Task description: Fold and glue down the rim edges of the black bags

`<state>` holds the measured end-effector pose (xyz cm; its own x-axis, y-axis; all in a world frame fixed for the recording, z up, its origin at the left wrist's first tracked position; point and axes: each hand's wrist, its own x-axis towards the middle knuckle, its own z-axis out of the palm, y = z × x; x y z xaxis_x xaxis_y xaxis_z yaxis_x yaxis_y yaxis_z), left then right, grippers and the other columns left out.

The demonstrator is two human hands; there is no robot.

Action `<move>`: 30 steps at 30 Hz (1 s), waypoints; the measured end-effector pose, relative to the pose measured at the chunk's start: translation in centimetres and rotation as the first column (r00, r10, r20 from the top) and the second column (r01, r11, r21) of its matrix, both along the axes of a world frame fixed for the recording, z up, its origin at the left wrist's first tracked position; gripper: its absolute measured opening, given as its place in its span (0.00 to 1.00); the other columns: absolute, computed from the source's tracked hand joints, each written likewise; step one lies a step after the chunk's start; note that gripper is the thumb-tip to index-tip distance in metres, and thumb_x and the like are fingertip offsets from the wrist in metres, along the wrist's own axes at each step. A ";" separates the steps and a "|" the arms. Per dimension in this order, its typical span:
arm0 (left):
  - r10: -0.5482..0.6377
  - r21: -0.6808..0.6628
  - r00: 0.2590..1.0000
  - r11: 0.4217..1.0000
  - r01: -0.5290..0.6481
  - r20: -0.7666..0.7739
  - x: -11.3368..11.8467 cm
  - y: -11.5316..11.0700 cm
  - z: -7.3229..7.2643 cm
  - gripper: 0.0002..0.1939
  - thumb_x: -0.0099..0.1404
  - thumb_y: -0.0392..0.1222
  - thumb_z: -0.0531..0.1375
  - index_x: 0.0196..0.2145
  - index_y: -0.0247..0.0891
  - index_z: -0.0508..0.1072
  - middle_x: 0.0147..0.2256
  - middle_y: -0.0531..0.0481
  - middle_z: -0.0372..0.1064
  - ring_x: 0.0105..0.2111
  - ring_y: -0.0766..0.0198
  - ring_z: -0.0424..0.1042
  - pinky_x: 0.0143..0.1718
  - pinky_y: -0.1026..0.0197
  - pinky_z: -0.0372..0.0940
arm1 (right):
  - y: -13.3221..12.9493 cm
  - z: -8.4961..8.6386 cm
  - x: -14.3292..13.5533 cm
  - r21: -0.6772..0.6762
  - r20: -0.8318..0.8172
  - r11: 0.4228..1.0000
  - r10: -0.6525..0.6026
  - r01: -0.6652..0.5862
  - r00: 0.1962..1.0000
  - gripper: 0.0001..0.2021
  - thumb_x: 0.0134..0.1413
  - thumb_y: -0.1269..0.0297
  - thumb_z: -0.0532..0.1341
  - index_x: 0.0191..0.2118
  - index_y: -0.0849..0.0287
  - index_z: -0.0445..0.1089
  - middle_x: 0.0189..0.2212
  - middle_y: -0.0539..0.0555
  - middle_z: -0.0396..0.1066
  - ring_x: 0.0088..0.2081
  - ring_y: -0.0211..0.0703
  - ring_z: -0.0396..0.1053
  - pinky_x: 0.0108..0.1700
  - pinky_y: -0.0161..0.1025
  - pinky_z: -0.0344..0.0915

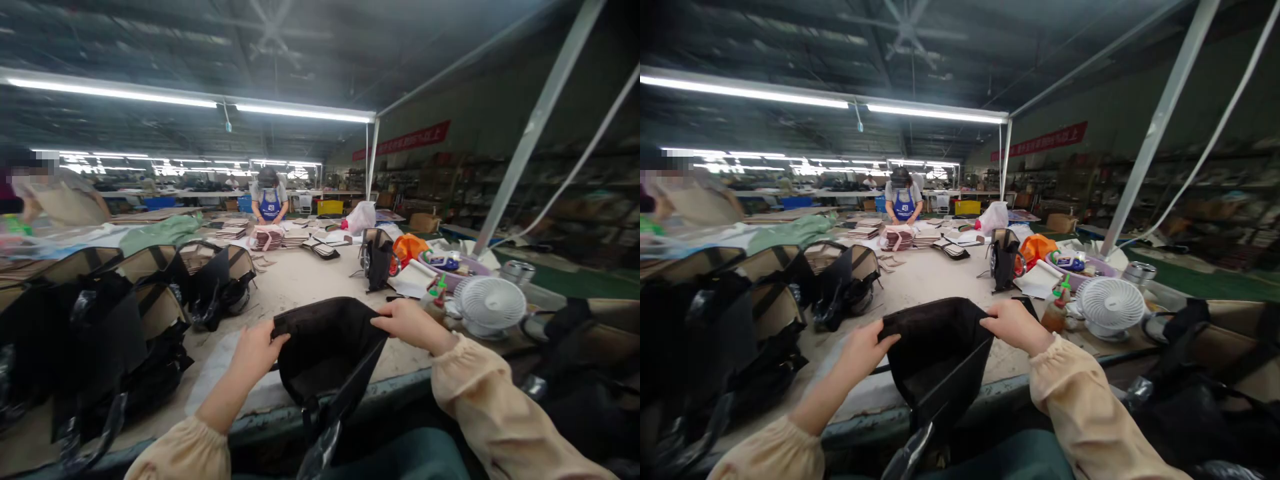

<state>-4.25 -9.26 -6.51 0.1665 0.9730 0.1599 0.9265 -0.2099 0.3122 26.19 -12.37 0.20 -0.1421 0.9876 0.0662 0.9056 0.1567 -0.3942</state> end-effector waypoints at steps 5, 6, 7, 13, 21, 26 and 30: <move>-0.073 0.126 0.992 0.990 0.060 0.104 0.0 0.2 -0.8 0.23 0.62 0.45 0.56 0.54 0.38 0.63 0.45 0.41 0.73 0.47 0.51 0.70 0.56 0.43 0.53 | -0.3 -0.3 -0.1 0.021 0.027 0.999 -0.047 0.046 0.999 0.17 0.53 0.56 0.55 0.23 0.59 0.73 0.17 0.48 0.67 0.23 0.38 0.64 0.26 0.35 0.57; -0.103 0.169 0.986 0.982 0.080 0.132 0.2 0.5 -0.8 0.28 0.61 0.44 0.57 0.58 0.38 0.58 0.47 0.41 0.71 0.48 0.51 0.69 0.57 0.43 0.53 | -0.4 -0.3 -0.3 0.033 0.011 0.999 -0.041 0.041 0.999 0.15 0.53 0.56 0.56 0.29 0.59 0.75 0.21 0.49 0.70 0.26 0.40 0.67 0.29 0.35 0.60; -0.145 0.216 0.978 0.970 0.112 0.147 0.5 0.8 -0.7 0.31 0.60 0.44 0.58 0.60 0.39 0.55 0.49 0.41 0.70 0.49 0.52 0.68 0.57 0.44 0.53 | -0.4 -0.4 -0.6 0.057 -0.021 0.998 -0.032 0.034 0.999 0.14 0.53 0.56 0.57 0.36 0.58 0.75 0.26 0.50 0.73 0.29 0.41 0.69 0.33 0.35 0.63; -0.354 0.412 0.935 0.852 0.322 0.001 2.4 2.7 0.4 0.19 0.62 0.37 0.56 0.51 0.47 0.68 0.52 0.46 0.67 0.49 0.52 0.68 0.56 0.37 0.51 | 1.2 -0.2 -2.6 0.346 -0.003 0.927 0.155 -0.145 0.988 0.14 0.54 0.62 0.60 0.47 0.54 0.72 0.42 0.54 0.73 0.44 0.43 0.70 0.48 0.40 0.66; -0.400 0.532 0.915 0.762 0.370 -0.063 3.3 3.8 -0.1 0.15 0.66 0.38 0.53 0.49 0.47 0.70 0.51 0.51 0.69 0.40 0.59 0.72 0.57 0.43 0.53 | 4.4 -0.6 -4.6 0.364 0.288 0.863 0.255 -0.352 0.923 0.13 0.58 0.66 0.56 0.47 0.54 0.72 0.41 0.55 0.71 0.41 0.42 0.69 0.44 0.39 0.68; -0.391 0.569 0.920 0.748 0.341 -0.037 3.4 3.7 -0.5 0.14 0.67 0.38 0.52 0.47 0.45 0.71 0.46 0.52 0.73 0.38 0.62 0.71 0.54 0.48 0.56 | 5.1 -0.3 -4.3 0.271 0.402 0.880 0.265 -0.390 0.876 0.13 0.59 0.65 0.55 0.47 0.56 0.72 0.41 0.56 0.71 0.40 0.42 0.70 0.44 0.37 0.67; -0.405 0.615 0.913 0.710 0.342 -0.040 3.5 3.5 -0.8 0.14 0.65 0.35 0.54 0.45 0.46 0.72 0.45 0.52 0.73 0.37 0.63 0.71 0.53 0.48 0.57 | 5.4 0.1 -4.2 0.245 0.479 0.877 0.262 -0.414 0.838 0.12 0.60 0.64 0.54 0.45 0.56 0.72 0.39 0.54 0.72 0.38 0.41 0.70 0.40 0.36 0.64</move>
